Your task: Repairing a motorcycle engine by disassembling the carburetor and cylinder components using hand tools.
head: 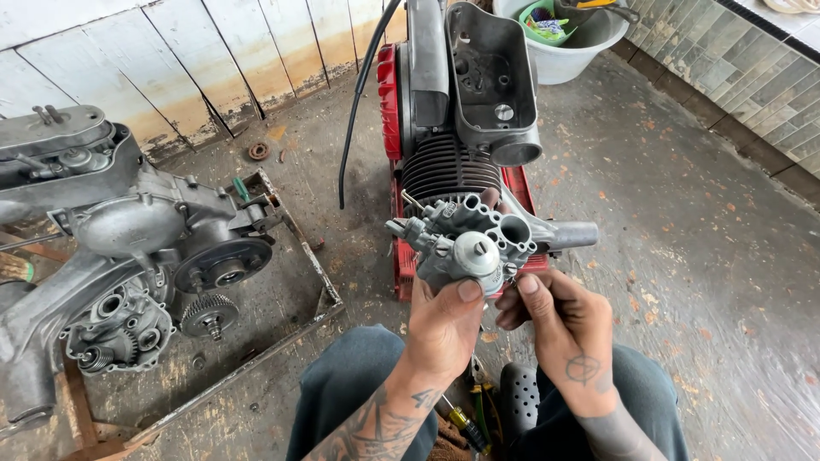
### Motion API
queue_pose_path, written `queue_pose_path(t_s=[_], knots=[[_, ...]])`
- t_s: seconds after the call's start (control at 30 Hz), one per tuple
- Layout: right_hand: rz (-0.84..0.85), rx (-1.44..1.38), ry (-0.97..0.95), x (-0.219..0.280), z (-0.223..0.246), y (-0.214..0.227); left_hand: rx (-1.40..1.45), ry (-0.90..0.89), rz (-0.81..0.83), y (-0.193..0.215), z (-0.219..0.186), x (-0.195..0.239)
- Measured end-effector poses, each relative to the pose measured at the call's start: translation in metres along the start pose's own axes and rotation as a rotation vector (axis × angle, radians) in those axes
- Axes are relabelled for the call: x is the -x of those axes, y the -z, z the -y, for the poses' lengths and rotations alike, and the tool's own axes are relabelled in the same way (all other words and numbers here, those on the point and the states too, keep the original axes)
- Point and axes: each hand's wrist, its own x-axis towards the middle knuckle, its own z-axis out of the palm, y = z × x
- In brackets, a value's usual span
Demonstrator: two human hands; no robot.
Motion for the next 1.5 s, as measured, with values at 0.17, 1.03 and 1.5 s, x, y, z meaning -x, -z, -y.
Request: queue_pose_path(t_s=[0.17,1.03,1.5], knots=[[0.062,-0.246,-0.071,-0.006,-0.010,0.003,-0.001,0.013,-0.041,-0.002,0.001,0.001],[0.085,-0.236,-0.118,-0.004,-0.008,-0.003,0.030,-0.053,-0.016,-0.001,0.007,0.004],[-0.046,0.259,0.148,0.002,0.008,-0.007,0.176,-0.070,-0.031,0.011,0.013,0.006]])
